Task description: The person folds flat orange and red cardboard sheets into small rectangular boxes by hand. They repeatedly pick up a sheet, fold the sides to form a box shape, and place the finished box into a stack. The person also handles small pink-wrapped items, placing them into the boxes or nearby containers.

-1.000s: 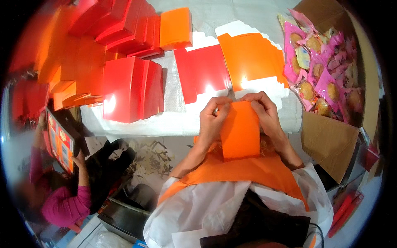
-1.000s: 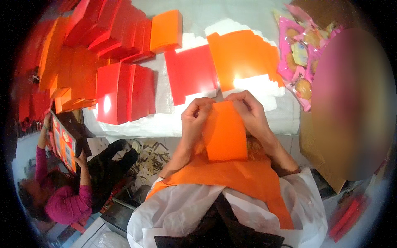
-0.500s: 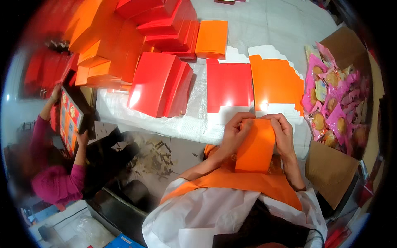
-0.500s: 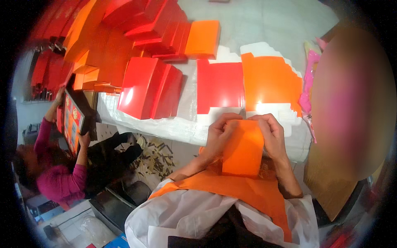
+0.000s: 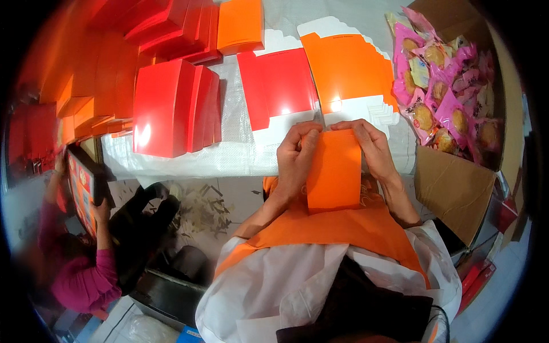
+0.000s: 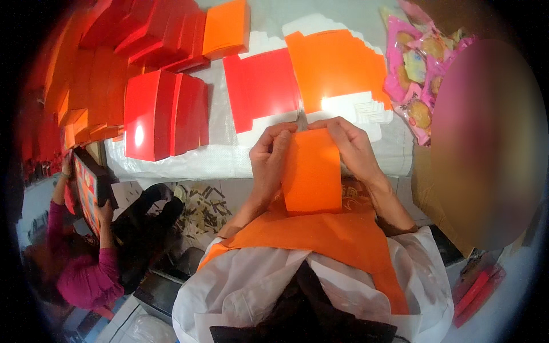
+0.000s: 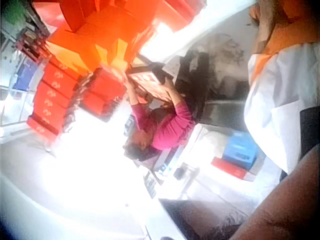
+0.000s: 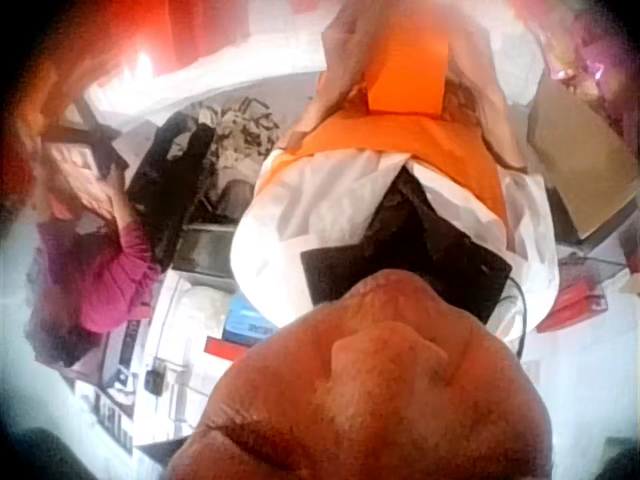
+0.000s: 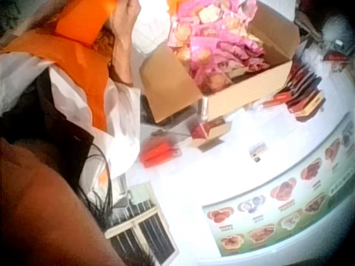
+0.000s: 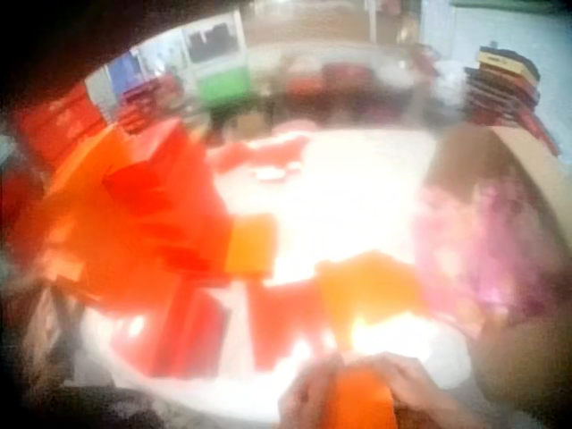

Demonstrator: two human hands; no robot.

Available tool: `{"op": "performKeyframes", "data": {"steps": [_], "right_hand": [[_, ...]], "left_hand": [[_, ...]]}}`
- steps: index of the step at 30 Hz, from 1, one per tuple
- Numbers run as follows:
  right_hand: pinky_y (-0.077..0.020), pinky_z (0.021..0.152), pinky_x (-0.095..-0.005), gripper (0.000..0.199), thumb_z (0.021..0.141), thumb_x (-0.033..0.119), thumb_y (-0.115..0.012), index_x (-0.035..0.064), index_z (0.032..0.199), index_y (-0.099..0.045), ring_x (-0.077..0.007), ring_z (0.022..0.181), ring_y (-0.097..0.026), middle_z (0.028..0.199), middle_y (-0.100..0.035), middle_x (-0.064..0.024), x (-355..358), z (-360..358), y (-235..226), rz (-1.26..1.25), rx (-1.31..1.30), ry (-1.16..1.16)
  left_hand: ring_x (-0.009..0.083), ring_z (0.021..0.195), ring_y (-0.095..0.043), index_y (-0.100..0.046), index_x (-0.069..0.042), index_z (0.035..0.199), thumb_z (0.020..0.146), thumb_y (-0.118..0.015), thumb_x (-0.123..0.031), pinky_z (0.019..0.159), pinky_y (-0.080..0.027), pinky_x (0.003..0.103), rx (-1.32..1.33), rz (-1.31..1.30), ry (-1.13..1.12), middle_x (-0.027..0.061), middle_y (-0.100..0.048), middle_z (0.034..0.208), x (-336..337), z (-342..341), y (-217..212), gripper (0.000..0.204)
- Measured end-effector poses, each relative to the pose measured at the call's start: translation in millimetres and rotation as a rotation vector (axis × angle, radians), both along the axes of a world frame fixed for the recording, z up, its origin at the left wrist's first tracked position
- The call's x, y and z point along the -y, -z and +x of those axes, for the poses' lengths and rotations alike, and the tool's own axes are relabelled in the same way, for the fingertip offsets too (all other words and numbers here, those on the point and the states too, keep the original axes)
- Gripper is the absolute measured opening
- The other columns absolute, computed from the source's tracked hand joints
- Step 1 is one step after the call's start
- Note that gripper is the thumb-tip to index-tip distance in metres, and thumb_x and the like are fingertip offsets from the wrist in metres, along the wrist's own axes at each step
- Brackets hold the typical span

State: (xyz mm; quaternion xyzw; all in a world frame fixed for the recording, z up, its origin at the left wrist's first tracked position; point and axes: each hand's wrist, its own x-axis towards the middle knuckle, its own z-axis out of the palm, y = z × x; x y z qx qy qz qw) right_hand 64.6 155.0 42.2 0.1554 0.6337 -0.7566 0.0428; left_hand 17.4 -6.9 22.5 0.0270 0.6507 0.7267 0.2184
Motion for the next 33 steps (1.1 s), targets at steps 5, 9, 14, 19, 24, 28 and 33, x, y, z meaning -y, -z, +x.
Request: {"op": "performKeyframes", "data": {"steps": [5,9,14,19,24,28,33], "right_hand": [[-0.0365,0.091,-0.0272,0.027,0.092,0.017,-0.04,-0.0023,0.105,-0.055,-0.0163,0.104,-0.049,0.117,-0.051,-0.0093,-1,12,7,0.1,-0.03,-0.057],[-0.0324,0.095,-0.0301,0.044,0.088,0.012,-0.043,0.0024,0.13,-0.033,-0.019,0.117,-0.04,0.137,-0.029,-0.0098,-8,24,16,0.419,-0.104,-0.158],[-0.0299,0.096,-0.0298,0.056,0.087,0.004,-0.041,0.0053,0.137,-0.016,-0.0188,0.121,-0.035,0.136,-0.028,-0.0124,16,15,-20,0.074,0.045,-0.168],[-0.038,0.089,-0.0283,0.056,0.087,0.005,-0.043,0.0062,0.137,-0.017,-0.0174,0.109,-0.046,0.127,-0.039,-0.0128,5,-54,2,-0.026,-0.144,0.13],[-0.0439,0.079,-0.0289,0.054,0.088,0.017,-0.047,0.0136,0.136,-0.023,-0.0145,0.098,-0.05,0.107,-0.051,-0.0099,7,-169,-26,-0.101,-0.224,0.21],[-0.0422,0.083,-0.0292,0.053,0.088,0.029,-0.048,0.0094,0.134,-0.027,-0.017,0.103,-0.049,0.116,-0.048,-0.0098,-9,-226,-4,0.145,-0.144,0.077],[-0.0415,0.085,-0.0304,0.046,0.09,0.029,-0.043,0.0041,0.128,-0.035,-0.0196,0.104,-0.05,0.119,-0.048,-0.0126,-57,-170,14,0.467,-0.258,0.204]], "left_hand": [[0.0067,0.079,-0.05,-0.056,-0.002,0.094,0.085,-0.055,-0.01,0.061,-0.041,0.02,-0.068,-0.103,0.037,0.0046,-0.055,0.103,4,1,4,0.012],[0.0111,0.097,-0.049,-0.052,-0.003,0.104,0.084,-0.055,-0.006,0.07,-0.043,0.021,0.114,0.005,0.044,0.0055,-0.045,0.117,10,6,16,0.021],[0.0098,0.096,-0.049,-0.05,-0.002,0.108,0.087,-0.049,-0.007,0.077,-0.042,0.023,0.013,0.084,-0.048,0.0045,-0.05,0.109,14,-28,3,0.022],[0.0157,0.099,-0.049,-0.043,-0.003,0.116,0.092,-0.042,-0.019,0.089,-0.039,0.027,-0.002,0.262,-0.417,0.0069,-0.046,0.112,12,-78,-26,0.029],[0.0169,0.101,-0.049,-0.045,-0.002,0.113,0.091,-0.044,-0.018,0.09,-0.038,0.029,-0.027,0.215,-0.453,0.0092,-0.047,0.112,34,-69,-8,0.028],[0.0161,0.099,-0.05,-0.046,-0.002,0.112,0.091,-0.044,-0.018,0.087,-0.039,0.029,0.014,0.141,-0.341,0.009,-0.052,0.108,23,-53,3,0.027],[0.0158,0.103,-0.047,-0.045,0.001,0.115,0.089,-0.046,-0.015,0.088,-0.037,0.027,0.045,0.034,-0.162,0.0109,-0.049,0.112,10,-55,20,0.031]]}}
